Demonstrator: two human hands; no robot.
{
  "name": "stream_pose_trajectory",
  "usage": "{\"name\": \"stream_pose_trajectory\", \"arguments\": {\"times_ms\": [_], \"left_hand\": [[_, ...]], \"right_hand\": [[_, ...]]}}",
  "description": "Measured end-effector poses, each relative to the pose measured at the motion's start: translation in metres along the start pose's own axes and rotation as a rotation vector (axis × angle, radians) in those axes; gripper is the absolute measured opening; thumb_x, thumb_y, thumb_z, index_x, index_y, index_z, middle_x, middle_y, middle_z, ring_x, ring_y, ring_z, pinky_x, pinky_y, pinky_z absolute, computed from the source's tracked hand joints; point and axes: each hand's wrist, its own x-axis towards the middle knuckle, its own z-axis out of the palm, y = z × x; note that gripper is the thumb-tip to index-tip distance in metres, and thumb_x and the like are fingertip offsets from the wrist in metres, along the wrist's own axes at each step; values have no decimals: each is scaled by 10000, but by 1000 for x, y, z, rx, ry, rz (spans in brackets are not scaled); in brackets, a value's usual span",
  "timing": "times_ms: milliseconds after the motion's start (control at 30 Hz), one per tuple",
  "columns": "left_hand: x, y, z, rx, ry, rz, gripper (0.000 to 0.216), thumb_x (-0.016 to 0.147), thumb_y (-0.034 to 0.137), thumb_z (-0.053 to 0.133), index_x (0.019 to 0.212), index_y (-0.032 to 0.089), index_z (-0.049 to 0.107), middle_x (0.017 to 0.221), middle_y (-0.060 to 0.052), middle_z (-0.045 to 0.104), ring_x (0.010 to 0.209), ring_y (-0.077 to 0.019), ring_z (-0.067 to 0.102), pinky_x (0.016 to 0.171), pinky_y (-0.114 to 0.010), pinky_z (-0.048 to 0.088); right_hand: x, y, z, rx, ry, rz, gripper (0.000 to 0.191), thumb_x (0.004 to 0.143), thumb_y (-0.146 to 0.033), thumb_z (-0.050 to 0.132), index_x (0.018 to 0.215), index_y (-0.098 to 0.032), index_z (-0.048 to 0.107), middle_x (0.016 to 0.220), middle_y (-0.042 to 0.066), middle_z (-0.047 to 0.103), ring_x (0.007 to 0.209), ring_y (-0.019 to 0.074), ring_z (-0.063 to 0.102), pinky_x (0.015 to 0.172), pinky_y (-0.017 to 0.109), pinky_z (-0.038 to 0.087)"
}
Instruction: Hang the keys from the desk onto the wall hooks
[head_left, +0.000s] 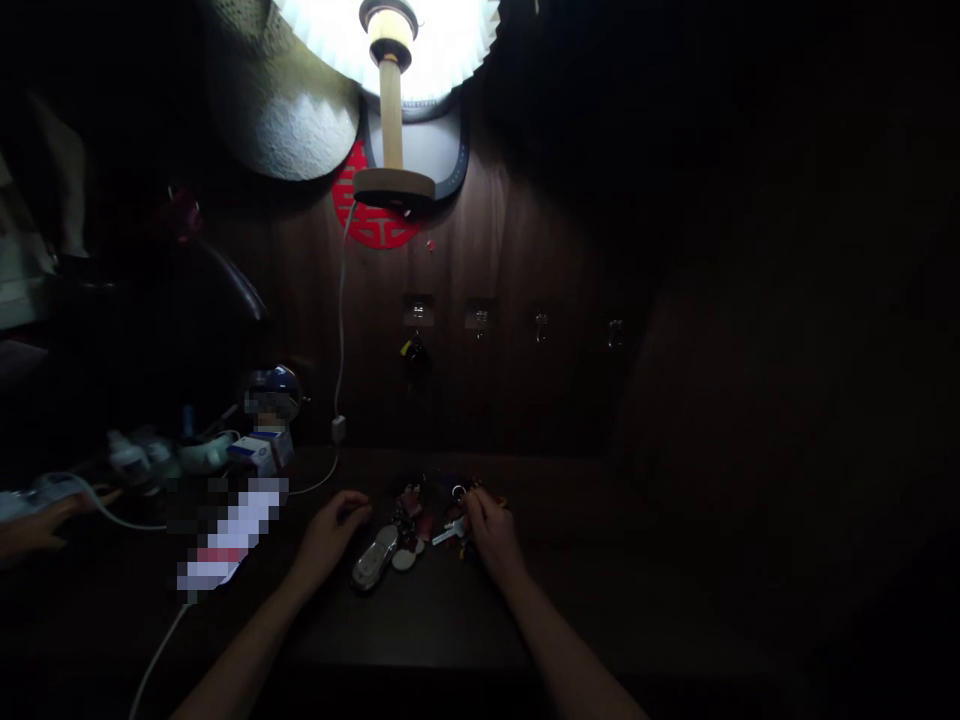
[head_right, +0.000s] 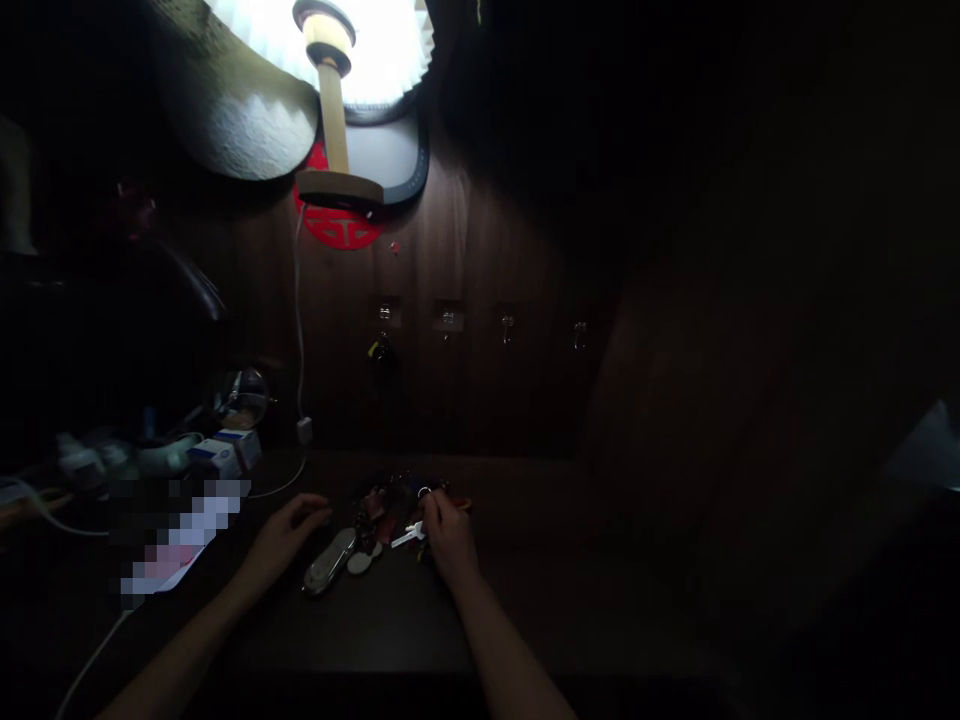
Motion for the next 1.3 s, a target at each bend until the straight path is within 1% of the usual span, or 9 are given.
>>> {"name": "stream_pose_trajectory", "arguments": {"times_ms": [267,400,500,567,667,767,933,1167,1300], "left_hand": [[-10,-4,-9,51,-12,17,223,639,418,619,782,247,638,842,-24,709,836,-240,652,788,-354,489],[-19,-3,-9,87,-99,50,236,683,411,590,842,244,639,917,-33,709,909,-239,645,840,-360,483],[-25,-4,-8,163,-210,68,349,706,419,587,997,229,610,1049,-54,685,999,-237,622,891,-370,465],[-29,-4,-7,256,-263,97,486,667,402,638,1111,216,568,1143,-73,647,1061,-248,591,925,-386,445],[-33,-4,-5,413,-284,160,685,573,352,720,1215,219,519,1226,-89,596,1124,-284,542,955,-428,412],[-37,-5,-3,486,-274,197,673,588,330,708,1227,234,518,1223,-87,591,1122,-292,535,950,-445,405],[-37,-9,-3,412,-288,220,506,685,258,591,1187,246,530,1190,-65,609,1101,-251,554,960,-414,409],[-37,-13,-7,205,-231,185,440,712,234,530,1150,215,494,1188,-73,602,1124,-222,554,977,-380,421],[-38,-13,-8,140,-185,226,440,708,226,550,1143,228,485,1168,-71,607,1119,-224,555,990,-395,413]], "right_hand": [[0,0,-1,-6,-9,11,376,905,-436,320,737,-210,569,556,-18,561,528,123,535,540,203,344],[0,-2,-1,-4,-16,14,380,906,-432,314,743,-205,572,564,-13,568,538,125,546,544,202,348],[-1,-3,-2,-7,-18,17,380,905,-423,311,737,-205,573,564,-12,572,538,124,546,546,201,351],[-1,-3,-2,-9,-21,20,377,904,-423,313,743,-205,575,562,-14,570,532,122,542,546,201,353],[-1,-2,-2,-7,-24,6,373,904,-427,315,746,-207,573,563,-17,563,534,122,542,546,200,356],[-1,-2,-2,-15,-24,0,371,905,-422,316,735,-208,567,563,-17,558,542,124,546,552,201,356],[-2,-5,-1,-62,-45,-16,372,908,-398,315,743,-199,582,594,-1,580,569,129,560,570,203,354],[0,-13,1,-132,-126,-83,338,910,-333,342,724,-198,590,661,4,604,627,134,562,596,210,365],[4,-28,3,-57,-230,-133,233,887,-242,412,817,-204,631,814,21,660,783,152,599,719,240,414]]}}
